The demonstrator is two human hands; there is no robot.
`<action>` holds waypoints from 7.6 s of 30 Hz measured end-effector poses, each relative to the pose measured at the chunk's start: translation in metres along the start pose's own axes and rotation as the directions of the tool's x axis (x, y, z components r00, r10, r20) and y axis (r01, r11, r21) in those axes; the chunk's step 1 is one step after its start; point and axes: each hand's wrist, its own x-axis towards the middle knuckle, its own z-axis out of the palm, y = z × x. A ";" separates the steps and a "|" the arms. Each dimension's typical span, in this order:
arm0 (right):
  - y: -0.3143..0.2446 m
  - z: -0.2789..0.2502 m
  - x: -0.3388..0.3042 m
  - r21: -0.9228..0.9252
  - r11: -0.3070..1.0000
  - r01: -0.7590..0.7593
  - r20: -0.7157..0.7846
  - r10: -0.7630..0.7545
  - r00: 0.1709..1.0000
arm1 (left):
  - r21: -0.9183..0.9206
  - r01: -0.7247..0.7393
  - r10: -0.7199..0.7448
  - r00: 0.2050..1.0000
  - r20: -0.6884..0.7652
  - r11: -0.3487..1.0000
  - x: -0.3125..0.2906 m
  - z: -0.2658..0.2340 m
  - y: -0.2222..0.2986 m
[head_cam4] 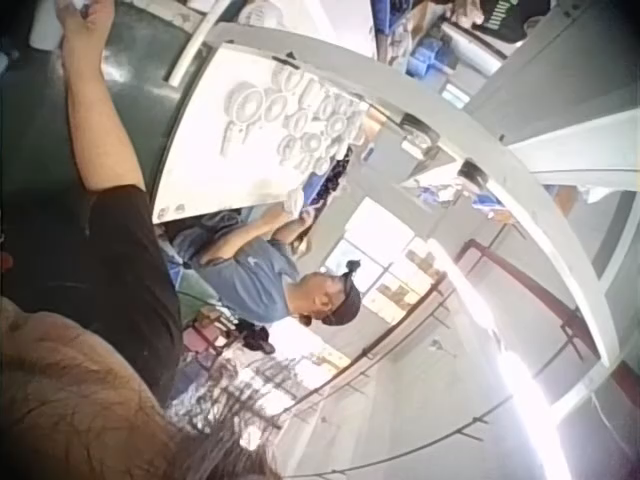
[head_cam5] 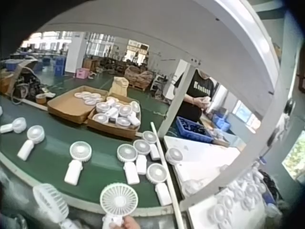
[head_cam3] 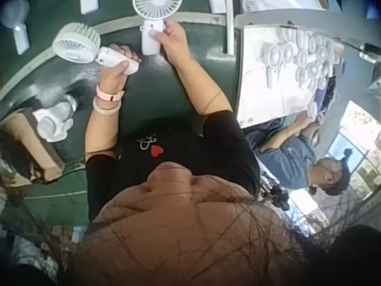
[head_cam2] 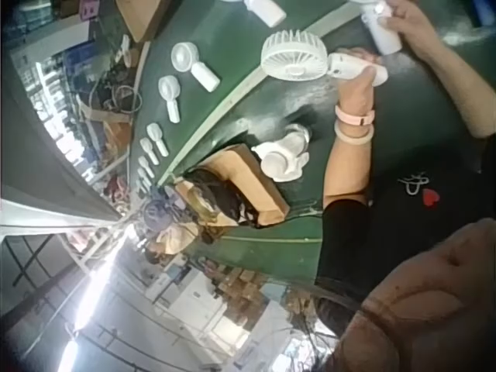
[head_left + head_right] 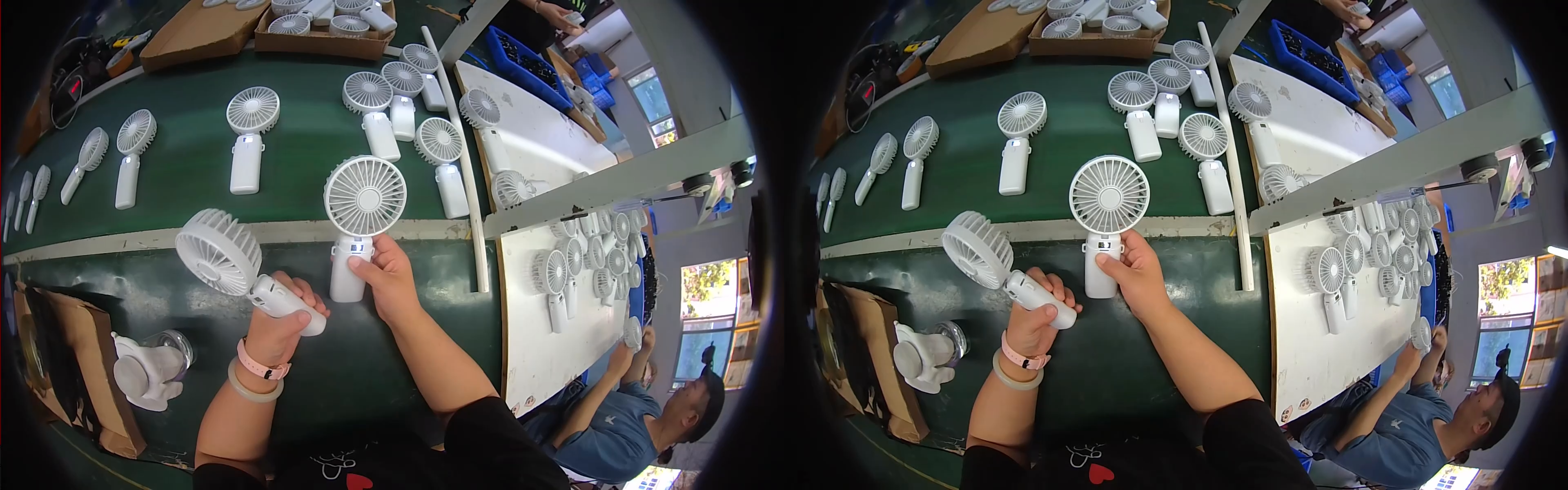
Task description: The person tests handheld electric fans by picking them up from a conveyor belt, pressing their power buttons by hand, and placing them onto a table.
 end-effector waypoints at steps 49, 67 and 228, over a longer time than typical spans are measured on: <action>-0.009 -0.022 -0.017 0.531 0.788 -0.311 0.425 0.070 0.903 | -0.321 0.202 -0.096 0.943 0.318 0.925 0.006 -0.010 0.010; -0.006 -0.009 -0.025 -0.019 0.999 -0.049 0.011 0.049 0.999 | -0.220 0.255 -0.202 0.950 0.237 0.941 0.000 -0.004 0.011; -0.012 -0.010 0.019 -0.933 0.239 0.271 0.151 -0.424 0.893 | -0.302 0.254 -0.227 0.966 0.123 0.919 0.003 -0.004 -0.005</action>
